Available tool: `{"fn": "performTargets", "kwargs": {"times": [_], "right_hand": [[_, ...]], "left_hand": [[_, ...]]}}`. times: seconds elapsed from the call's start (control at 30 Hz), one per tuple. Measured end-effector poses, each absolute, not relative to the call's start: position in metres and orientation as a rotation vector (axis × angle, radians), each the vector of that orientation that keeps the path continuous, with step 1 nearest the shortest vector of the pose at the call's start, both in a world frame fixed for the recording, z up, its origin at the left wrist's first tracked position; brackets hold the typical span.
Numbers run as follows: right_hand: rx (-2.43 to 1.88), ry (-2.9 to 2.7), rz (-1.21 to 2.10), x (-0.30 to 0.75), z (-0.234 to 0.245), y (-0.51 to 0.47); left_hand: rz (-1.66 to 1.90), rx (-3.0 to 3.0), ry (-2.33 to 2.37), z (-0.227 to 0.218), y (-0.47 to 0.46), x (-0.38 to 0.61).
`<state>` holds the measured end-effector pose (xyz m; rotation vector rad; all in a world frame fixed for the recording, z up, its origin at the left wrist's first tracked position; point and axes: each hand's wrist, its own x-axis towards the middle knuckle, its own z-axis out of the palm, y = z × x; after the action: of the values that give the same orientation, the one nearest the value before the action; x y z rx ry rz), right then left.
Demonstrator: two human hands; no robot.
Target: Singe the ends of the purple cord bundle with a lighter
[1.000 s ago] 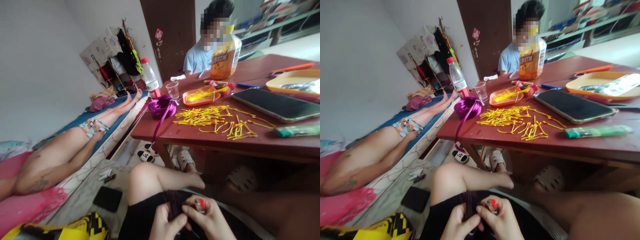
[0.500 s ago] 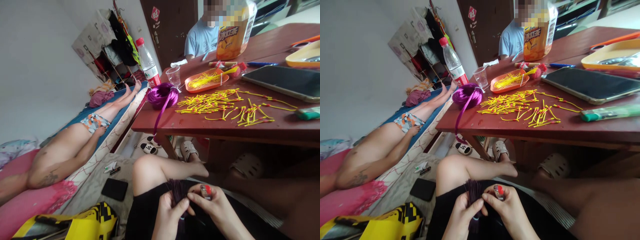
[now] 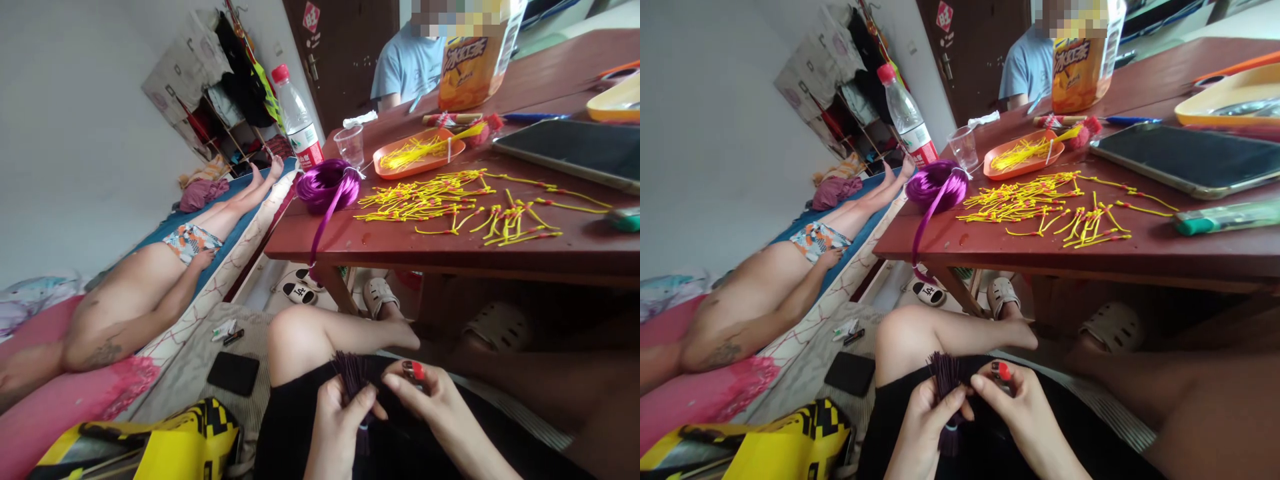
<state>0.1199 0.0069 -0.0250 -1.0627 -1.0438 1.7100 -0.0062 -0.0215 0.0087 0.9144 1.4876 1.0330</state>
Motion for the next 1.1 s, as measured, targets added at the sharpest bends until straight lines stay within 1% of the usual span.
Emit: {"fn": "performTargets", "kwargs": {"times": [0.13,0.27,0.67,1.1], "right_hand": [[-1.173,-1.041,1.771,0.1226,-0.0271,0.0040],[-1.269,-1.045,1.814,0.1214,-0.0264,0.0038],[-1.201,-1.135,1.779,0.1200,-0.0306,0.0050],[-1.246,-1.130,1.768,0.1188,-0.0350,0.0033]], "left_hand": [[0.985,0.958,1.542,0.0122,-0.0226,-0.0077],[1.017,0.965,1.556,0.0168,-0.0225,-0.0059],[0.965,0.961,1.527,0.0111,-0.0214,-0.0087],[0.880,1.157,1.624,0.0185,-0.0189,-0.0084]]}}
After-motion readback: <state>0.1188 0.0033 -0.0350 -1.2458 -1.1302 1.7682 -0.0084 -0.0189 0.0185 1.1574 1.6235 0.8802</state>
